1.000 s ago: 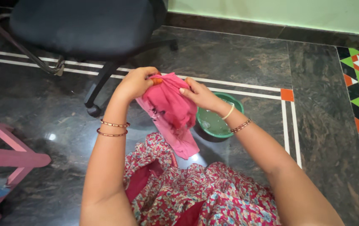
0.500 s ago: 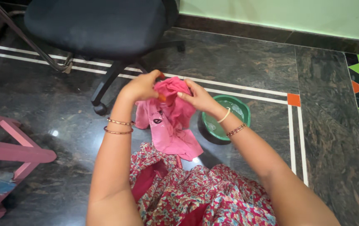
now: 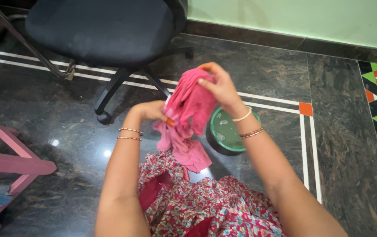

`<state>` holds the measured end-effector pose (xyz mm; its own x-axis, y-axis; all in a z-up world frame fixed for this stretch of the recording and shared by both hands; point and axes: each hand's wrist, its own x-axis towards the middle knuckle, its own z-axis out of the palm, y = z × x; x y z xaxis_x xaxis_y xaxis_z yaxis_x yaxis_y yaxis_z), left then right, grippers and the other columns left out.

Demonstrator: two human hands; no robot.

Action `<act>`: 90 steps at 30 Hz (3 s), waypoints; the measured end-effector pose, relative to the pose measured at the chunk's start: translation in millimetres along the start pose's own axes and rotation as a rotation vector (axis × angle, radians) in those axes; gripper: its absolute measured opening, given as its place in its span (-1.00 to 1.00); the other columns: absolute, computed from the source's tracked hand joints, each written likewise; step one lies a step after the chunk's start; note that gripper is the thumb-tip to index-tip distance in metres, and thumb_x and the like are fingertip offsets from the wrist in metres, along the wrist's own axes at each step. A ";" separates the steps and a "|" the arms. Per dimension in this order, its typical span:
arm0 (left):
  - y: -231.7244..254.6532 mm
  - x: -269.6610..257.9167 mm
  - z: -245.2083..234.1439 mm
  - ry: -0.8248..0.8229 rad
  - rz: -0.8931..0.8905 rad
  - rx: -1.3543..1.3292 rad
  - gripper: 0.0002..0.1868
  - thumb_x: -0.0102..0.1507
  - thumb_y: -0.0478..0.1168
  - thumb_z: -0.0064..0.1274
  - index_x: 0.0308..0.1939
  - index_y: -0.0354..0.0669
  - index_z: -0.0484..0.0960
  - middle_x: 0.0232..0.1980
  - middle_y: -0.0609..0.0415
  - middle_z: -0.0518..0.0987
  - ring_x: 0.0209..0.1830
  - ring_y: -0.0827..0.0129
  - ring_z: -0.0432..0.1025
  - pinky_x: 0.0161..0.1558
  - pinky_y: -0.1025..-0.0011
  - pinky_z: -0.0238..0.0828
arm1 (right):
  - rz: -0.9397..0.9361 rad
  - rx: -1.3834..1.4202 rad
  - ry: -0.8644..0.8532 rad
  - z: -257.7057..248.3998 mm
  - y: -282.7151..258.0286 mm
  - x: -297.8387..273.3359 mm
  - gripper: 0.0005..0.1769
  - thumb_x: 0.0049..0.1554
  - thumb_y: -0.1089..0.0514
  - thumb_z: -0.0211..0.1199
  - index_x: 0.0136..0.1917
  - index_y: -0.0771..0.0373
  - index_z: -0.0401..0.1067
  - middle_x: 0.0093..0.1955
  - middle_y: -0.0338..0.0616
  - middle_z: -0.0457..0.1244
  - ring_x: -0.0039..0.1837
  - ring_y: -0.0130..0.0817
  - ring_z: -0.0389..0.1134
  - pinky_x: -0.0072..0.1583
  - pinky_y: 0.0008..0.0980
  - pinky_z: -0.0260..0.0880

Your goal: The person wipes a black office chair with a pink cloth, cleaning the seat and backrest. They then dip the cloth into a green bowl of water, wring it out, and hang it on the chair.

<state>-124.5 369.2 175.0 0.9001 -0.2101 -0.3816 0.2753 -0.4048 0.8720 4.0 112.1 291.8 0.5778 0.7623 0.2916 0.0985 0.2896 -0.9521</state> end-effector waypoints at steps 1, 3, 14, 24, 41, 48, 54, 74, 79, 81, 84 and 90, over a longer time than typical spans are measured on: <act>5.8 -9.7 -8.0 0.077 0.078 -0.013 -0.35 0.00 -0.28 0.41 0.18 -0.28 0.60 0.07 0.03 0.69 0.02 0.42 0.54 0.07 0.42 0.49 | 0.003 0.003 0.021 -6.8 -3.8 1.5 -0.63 0.20 0.31 0.30 0.26 0.30 0.35 0.16 -0.23 0.35 0.22 -0.47 0.37 0.28 -0.46 0.40; 20.6 -28.8 -14.2 0.206 0.165 -0.166 -0.33 0.00 -0.30 0.37 0.20 -0.25 0.53 0.07 0.07 0.66 0.03 0.44 0.53 0.07 0.43 0.49 | 0.010 0.009 0.066 -20.9 -12.4 2.0 -0.61 0.20 0.28 0.33 0.28 0.29 0.36 0.16 -0.20 0.36 0.21 -0.45 0.38 0.27 -0.46 0.40; 110.3 -52.7 -11.6 0.561 0.289 0.589 -0.11 -0.28 -0.32 0.49 0.10 -0.37 0.42 -0.02 -0.36 0.58 0.04 -0.16 0.46 0.00 0.13 0.44 | -0.321 -1.164 0.034 -17.7 -15.4 -3.2 -0.28 -0.29 0.13 0.59 0.17 0.07 0.48 0.01 0.06 0.15 0.14 0.02 0.18 0.22 -0.12 0.22; 94.5 -74.6 -33.7 0.502 0.240 0.162 -0.45 0.03 -0.29 0.26 0.10 -0.24 0.51 -0.10 -0.12 0.64 -0.06 0.25 0.54 -0.02 0.33 0.47 | -0.231 -0.770 0.141 -36.5 14.0 17.4 -0.71 0.12 0.38 0.16 0.12 0.26 0.39 0.05 -0.04 0.18 0.08 -0.15 0.29 0.15 -0.34 0.32; 323.3 -25.7 -230.2 1.358 0.826 0.709 -0.74 0.25 -0.52 0.03 -0.01 -0.25 0.57 0.00 -0.19 0.58 0.11 -0.20 0.47 0.08 -0.01 0.40 | -0.847 -0.885 0.543 -85.3 -161.6 205.2 -0.69 0.29 0.36 0.27 0.26 0.25 0.30 0.16 0.02 0.27 0.25 -0.05 0.33 0.33 -0.21 0.34; 247.4 40.5 -214.7 1.226 0.741 0.567 -0.47 0.19 -0.41 0.20 0.26 -0.12 0.51 -0.01 -0.19 0.61 -0.08 -0.10 0.55 -0.12 0.14 0.50 | -0.410 -0.868 0.583 -115.0 -75.3 241.8 -0.75 0.27 0.12 0.25 0.19 0.20 0.36 0.00 0.04 0.37 0.05 -0.06 0.43 0.09 -0.17 0.40; 208.2 46.7 -173.3 1.012 0.744 0.011 -0.19 0.25 -0.52 0.01 0.56 0.04 0.21 0.09 -0.04 0.61 -0.13 0.49 0.50 -0.08 0.56 0.47 | -0.277 -0.654 0.499 -82.9 -2.3 214.1 -0.68 0.39 -0.06 0.07 0.33 0.07 0.32 0.05 -0.01 0.41 0.06 -0.19 0.45 0.11 -0.27 0.42; 154.3 -5.0 -27.2 1.679 0.089 0.734 -0.43 0.04 -0.20 0.35 0.11 -0.23 0.58 0.18 -0.21 0.51 0.15 -0.17 0.34 0.09 -0.06 0.31 | 0.178 -0.346 0.267 -47.0 132.8 84.5 -0.71 0.25 0.11 0.27 0.18 0.30 0.50 0.01 -0.14 0.40 0.03 -0.41 0.41 0.06 -0.37 0.42; 144.8 -19.9 -33.3 1.608 -0.172 0.748 -0.53 0.04 -0.11 0.32 0.02 -0.11 0.69 0.08 -0.14 0.50 0.14 -0.15 0.31 0.02 -0.09 0.28 | 0.074 -0.258 0.000 19.3 120.1 61.8 -0.65 0.26 0.06 0.25 0.24 0.27 0.44 0.15 -0.16 0.38 0.19 -0.41 0.40 0.18 -0.33 0.42; 136.3 -27.6 -40.1 1.512 -0.134 0.615 -0.65 0.15 -0.11 0.29 0.00 -0.06 0.71 0.03 -0.06 0.51 0.13 -0.10 0.34 0.06 -0.03 0.29 | 0.181 -0.071 -0.051 37.4 106.9 57.6 -0.64 0.31 0.01 0.16 0.28 0.24 0.41 0.23 -0.19 0.35 0.27 -0.44 0.36 0.22 -0.32 0.36; 130.2 -45.1 -45.6 1.395 0.038 0.463 -0.73 0.24 -0.04 0.28 -0.04 -0.02 0.73 0.03 -0.01 0.52 0.10 -0.04 0.37 0.10 0.02 0.31 | 0.198 0.351 -0.035 58.4 90.0 59.0 -0.58 0.38 -0.04 0.07 0.33 0.29 0.39 0.25 -0.13 0.36 0.32 -0.32 0.37 0.32 -0.24 0.38; 140.0 -62.9 -47.4 1.208 0.579 0.372 -0.73 0.31 -0.04 0.25 -0.10 -0.15 0.70 0.27 -0.14 0.48 0.31 -0.06 0.32 0.29 0.13 0.26 | 0.103 0.805 -0.015 96.8 20.5 73.1 -0.48 0.21 0.02 0.04 0.43 -0.10 0.10 0.32 -0.30 0.27 0.31 -0.27 0.34 0.20 -0.01 0.47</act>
<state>-126.6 367.9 335.6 0.6376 0.3859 0.6667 -0.1664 -0.7760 0.6083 -30.2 229.7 302.5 0.5408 0.8137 0.2132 -0.5709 0.5412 -0.6175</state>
